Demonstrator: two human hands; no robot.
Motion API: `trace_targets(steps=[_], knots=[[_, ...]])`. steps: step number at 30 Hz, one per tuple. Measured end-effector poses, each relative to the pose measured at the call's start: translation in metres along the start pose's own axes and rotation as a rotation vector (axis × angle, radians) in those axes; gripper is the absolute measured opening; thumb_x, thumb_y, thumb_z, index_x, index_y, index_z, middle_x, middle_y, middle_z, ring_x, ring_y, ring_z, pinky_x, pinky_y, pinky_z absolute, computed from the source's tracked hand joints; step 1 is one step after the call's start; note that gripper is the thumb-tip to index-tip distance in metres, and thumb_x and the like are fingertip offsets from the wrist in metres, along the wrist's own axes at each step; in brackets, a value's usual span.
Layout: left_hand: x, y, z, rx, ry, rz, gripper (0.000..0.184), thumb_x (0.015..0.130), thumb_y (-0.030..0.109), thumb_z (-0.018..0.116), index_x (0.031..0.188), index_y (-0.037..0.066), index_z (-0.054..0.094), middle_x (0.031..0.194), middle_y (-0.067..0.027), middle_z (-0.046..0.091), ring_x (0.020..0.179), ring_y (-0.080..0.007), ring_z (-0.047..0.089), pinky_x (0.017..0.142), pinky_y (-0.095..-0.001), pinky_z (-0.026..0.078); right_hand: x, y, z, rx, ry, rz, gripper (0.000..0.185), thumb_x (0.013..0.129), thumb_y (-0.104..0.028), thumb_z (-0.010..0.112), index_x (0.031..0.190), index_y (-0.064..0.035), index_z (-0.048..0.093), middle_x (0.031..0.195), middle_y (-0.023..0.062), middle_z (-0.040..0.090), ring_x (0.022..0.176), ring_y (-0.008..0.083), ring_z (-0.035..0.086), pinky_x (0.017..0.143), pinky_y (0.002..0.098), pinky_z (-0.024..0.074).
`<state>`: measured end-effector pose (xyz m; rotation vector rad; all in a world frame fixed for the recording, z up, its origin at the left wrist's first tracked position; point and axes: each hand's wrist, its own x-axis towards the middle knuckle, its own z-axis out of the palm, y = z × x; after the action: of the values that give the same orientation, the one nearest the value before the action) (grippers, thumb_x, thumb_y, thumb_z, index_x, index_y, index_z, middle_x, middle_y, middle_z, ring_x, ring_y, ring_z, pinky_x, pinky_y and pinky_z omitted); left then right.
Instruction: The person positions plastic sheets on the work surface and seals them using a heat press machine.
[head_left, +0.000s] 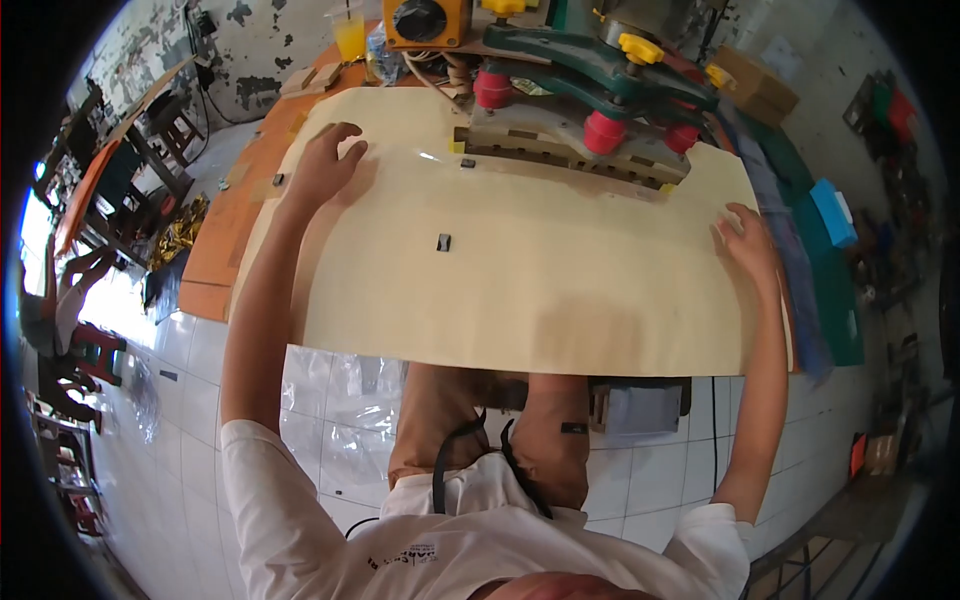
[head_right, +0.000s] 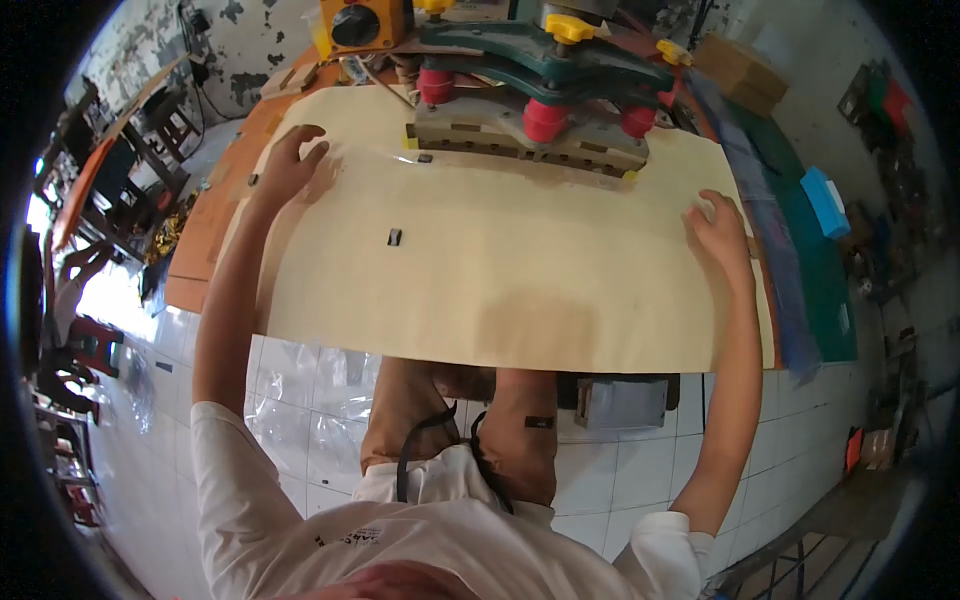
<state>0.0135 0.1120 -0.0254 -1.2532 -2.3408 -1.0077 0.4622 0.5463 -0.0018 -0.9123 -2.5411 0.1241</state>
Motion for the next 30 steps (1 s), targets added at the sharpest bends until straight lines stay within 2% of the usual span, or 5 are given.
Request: trace_targets(steps=[6, 15, 22, 24, 30], knots=[[-0.009, 0.001, 0.018, 0.007, -0.037, -0.016, 0.037, 0.088, 0.024, 0.057, 0.12, 0.004, 0.058, 0.123, -0.0189, 0.059, 0.113, -0.038, 0.056, 0.094, -0.0403, 0.045, 0.029, 0.017, 0.052, 0.177, 0.028, -0.038, 0.048, 0.093, -0.034, 0.054, 0.131, -0.0044, 0.052, 0.137, 0.0219, 0.048, 0.13, 0.0351, 0.043, 0.108, 0.0438, 0.0319], [-0.012, -0.01, 0.028, 0.204, -0.222, -0.029, 0.05, 0.094, 0.037, 0.049, 0.134, 0.007, 0.051, 0.142, -0.0158, 0.046, 0.129, -0.0323, 0.044, 0.113, -0.0456, 0.025, 0.015, -0.007, 0.054, -0.06, -0.232, 0.117, 0.06, 0.097, -0.053, 0.035, 0.146, -0.0179, 0.036, 0.156, 0.0103, 0.024, 0.146, 0.0246, 0.014, 0.115, 0.0547, 0.0044], [-0.007, -0.001, 0.023, 0.111, -0.267, 0.128, 0.046, 0.095, 0.034, 0.049, 0.131, 0.006, 0.053, 0.137, -0.0181, 0.049, 0.13, -0.0313, 0.044, 0.11, -0.0422, 0.029, 0.012, 0.005, 0.06, 0.091, -0.107, -0.088, 0.051, 0.095, -0.042, 0.05, 0.134, -0.0096, 0.052, 0.145, 0.0151, 0.043, 0.137, 0.0292, 0.035, 0.113, 0.0454, 0.0224], [-0.006, 0.011, 0.024, -0.037, -0.277, 0.088, 0.043, 0.094, 0.031, 0.051, 0.128, 0.005, 0.055, 0.128, -0.0179, 0.054, 0.122, -0.0302, 0.049, 0.104, -0.0398, 0.035, 0.01, -0.01, 0.055, 0.228, -0.002, -0.162, 0.038, 0.091, -0.031, 0.061, 0.115, -0.002, 0.061, 0.127, 0.0163, 0.057, 0.118, 0.0296, 0.054, 0.097, 0.0368, 0.0409], [-0.006, 0.037, 0.022, -0.146, -0.202, 0.053, 0.028, 0.089, 0.019, 0.062, 0.11, 0.001, 0.064, 0.091, -0.0102, 0.059, 0.081, -0.0189, 0.054, 0.074, -0.0315, 0.044, 0.007, -0.034, 0.037, 0.489, -0.044, 0.013, 0.017, 0.085, -0.013, 0.068, 0.084, 0.0018, 0.06, 0.074, 0.0039, 0.059, 0.07, 0.0121, 0.054, 0.066, 0.0264, 0.0429]])
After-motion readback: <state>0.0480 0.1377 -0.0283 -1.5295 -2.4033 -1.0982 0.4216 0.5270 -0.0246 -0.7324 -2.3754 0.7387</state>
